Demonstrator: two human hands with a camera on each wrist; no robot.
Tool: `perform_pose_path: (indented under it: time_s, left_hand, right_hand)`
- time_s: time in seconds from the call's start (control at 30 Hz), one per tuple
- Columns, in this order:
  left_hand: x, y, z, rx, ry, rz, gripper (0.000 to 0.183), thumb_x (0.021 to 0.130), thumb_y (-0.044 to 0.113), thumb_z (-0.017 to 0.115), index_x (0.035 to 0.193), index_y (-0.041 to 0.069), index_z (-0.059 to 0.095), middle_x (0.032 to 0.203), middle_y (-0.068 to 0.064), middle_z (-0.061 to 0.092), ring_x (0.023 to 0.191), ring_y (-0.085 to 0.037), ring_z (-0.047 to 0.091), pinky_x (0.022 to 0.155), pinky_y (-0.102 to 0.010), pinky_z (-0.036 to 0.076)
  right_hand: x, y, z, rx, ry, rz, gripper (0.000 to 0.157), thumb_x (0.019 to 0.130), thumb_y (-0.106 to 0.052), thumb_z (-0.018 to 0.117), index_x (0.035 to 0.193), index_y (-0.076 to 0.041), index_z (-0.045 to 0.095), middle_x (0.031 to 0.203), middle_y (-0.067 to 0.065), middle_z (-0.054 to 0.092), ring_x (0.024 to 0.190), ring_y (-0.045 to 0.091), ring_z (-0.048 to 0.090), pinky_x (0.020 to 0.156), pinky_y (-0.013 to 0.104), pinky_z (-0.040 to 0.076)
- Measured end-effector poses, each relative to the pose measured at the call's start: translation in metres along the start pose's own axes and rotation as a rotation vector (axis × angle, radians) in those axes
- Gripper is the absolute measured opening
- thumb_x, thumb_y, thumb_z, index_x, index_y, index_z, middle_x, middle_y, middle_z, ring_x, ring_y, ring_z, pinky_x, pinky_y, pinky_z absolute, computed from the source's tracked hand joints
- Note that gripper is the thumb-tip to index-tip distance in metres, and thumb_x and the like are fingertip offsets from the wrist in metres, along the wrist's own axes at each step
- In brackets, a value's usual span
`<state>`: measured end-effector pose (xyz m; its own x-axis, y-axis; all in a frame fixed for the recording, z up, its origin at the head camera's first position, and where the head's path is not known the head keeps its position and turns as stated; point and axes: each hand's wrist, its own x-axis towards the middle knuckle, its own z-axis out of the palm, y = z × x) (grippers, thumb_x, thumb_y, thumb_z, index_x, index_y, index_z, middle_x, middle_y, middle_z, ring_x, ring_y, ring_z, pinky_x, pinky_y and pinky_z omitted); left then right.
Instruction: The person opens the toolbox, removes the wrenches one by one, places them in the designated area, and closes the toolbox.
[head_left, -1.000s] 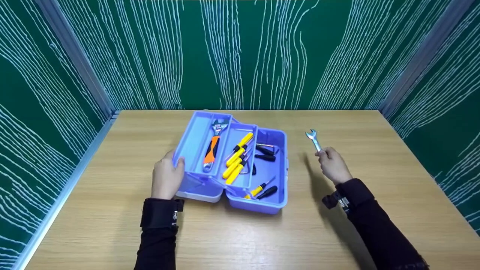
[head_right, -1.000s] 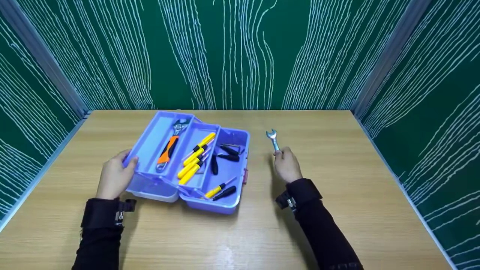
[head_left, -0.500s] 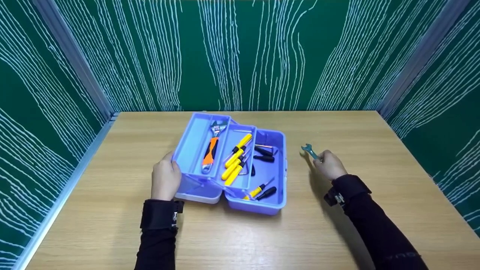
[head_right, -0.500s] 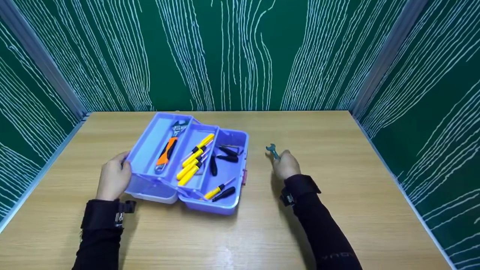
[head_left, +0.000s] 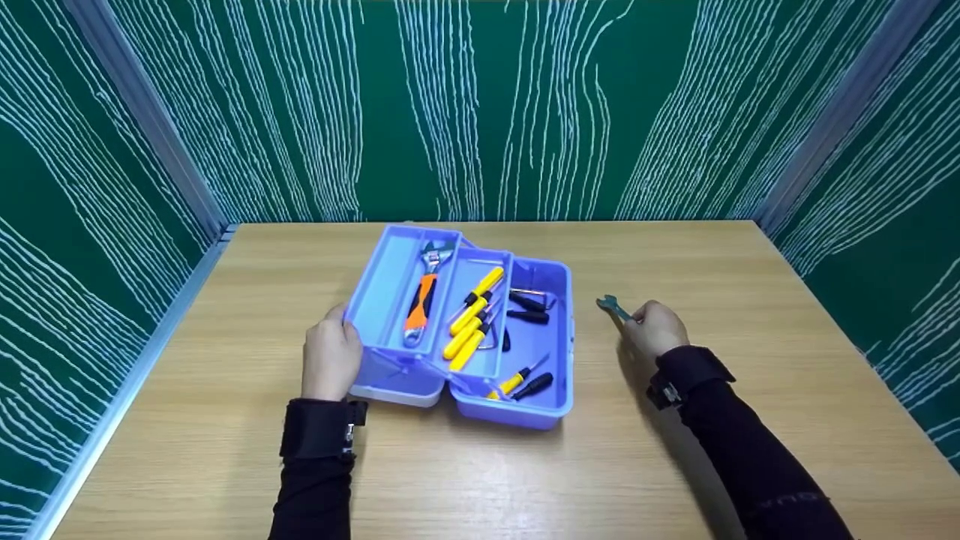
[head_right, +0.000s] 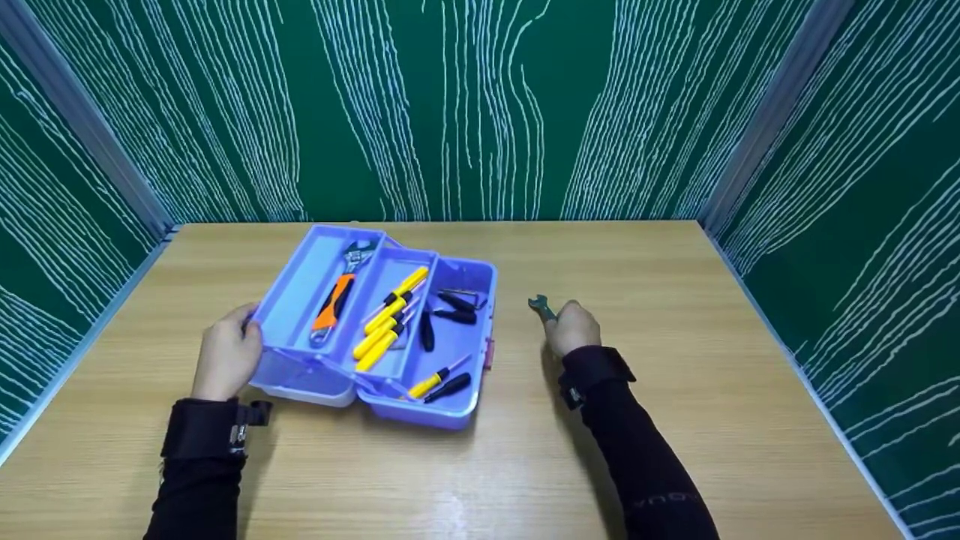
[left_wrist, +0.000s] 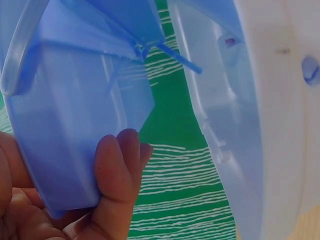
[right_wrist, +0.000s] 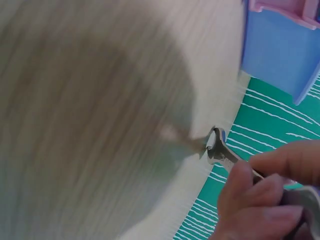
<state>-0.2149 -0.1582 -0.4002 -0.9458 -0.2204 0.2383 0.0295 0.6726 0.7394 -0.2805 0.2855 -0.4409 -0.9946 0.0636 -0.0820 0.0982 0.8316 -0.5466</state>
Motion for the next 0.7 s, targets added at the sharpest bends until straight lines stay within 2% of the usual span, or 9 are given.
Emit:
perform_pose_path:
  time_s: [0.13,0.23,0.3,0.4,0.47,0.7]
  left_hand:
    - [0.0000,0.0002,0.0001,-0.003,-0.004,-0.004,0.041,0.097,0.001,0.041,0.134,-0.010,0.052,0.119,-0.032,0.064,0.095,-0.041,0.069,0.080,-0.052,0.055]
    - [0.0002,0.0002,0.0002,-0.007,-0.003,-0.003,0.041,0.096,0.000,0.041,0.134,-0.011,0.052,0.120,-0.032,0.063,0.097,-0.042,0.068,0.082,-0.052,0.055]
    - [0.0004,0.0001,0.0003,-0.008,-0.005,-0.005,0.040,0.096,0.000,0.041,0.134,-0.011,0.051,0.120,-0.033,0.063,0.099,-0.042,0.068,0.083,-0.053,0.055]
    - [0.0006,0.0000,0.0003,-0.010,-0.011,-0.011,0.040,0.097,0.000,0.041,0.134,-0.011,0.051,0.121,-0.033,0.063,0.100,-0.043,0.067,0.084,-0.052,0.055]
    - [0.0005,0.0002,0.0003,-0.015,-0.016,-0.015,0.041,0.097,0.000,0.041,0.135,-0.011,0.050,0.121,-0.033,0.062,0.100,-0.043,0.068,0.083,-0.052,0.055]
    - [0.0003,0.0000,0.0005,0.004,-0.004,0.008,0.040,0.096,-0.001,0.040,0.133,-0.012,0.052,0.117,-0.034,0.064,0.097,-0.043,0.068,0.081,-0.052,0.056]
  right_hand:
    - [0.0014,0.0001,0.0009,-0.028,0.012,-0.012,0.032,0.092,-0.013,0.051,0.107,0.013,0.064,0.107,0.031,0.065,0.096,0.042,0.062,0.087,0.051,0.050]
    - [0.0012,-0.0008,0.0011,-0.034,-0.013,0.000,0.029,0.091,-0.012,0.056,0.105,0.012,0.065,0.102,0.029,0.067,0.089,0.038,0.064,0.080,0.045,0.053]
    - [0.0008,-0.0017,0.0003,-0.034,-0.042,0.006,0.027,0.091,-0.011,0.058,0.099,0.012,0.067,0.090,0.023,0.070,0.076,0.031,0.066,0.070,0.037,0.054]
    - [0.0006,-0.0028,-0.0017,-0.049,-0.089,0.025,0.024,0.089,-0.011,0.058,0.087,0.008,0.072,0.067,0.010,0.069,0.057,0.017,0.060,0.054,0.027,0.047]
    - [0.0007,-0.0028,-0.0028,-0.055,-0.121,0.042,0.024,0.087,-0.012,0.058,0.080,0.005,0.073,0.058,0.004,0.066,0.050,0.013,0.056,0.049,0.024,0.043]
    - [0.0045,0.0007,0.0002,-0.049,-0.191,0.094,0.021,0.085,-0.010,0.060,0.071,0.000,0.072,0.057,0.002,0.066,0.048,0.011,0.056,0.046,0.022,0.043]
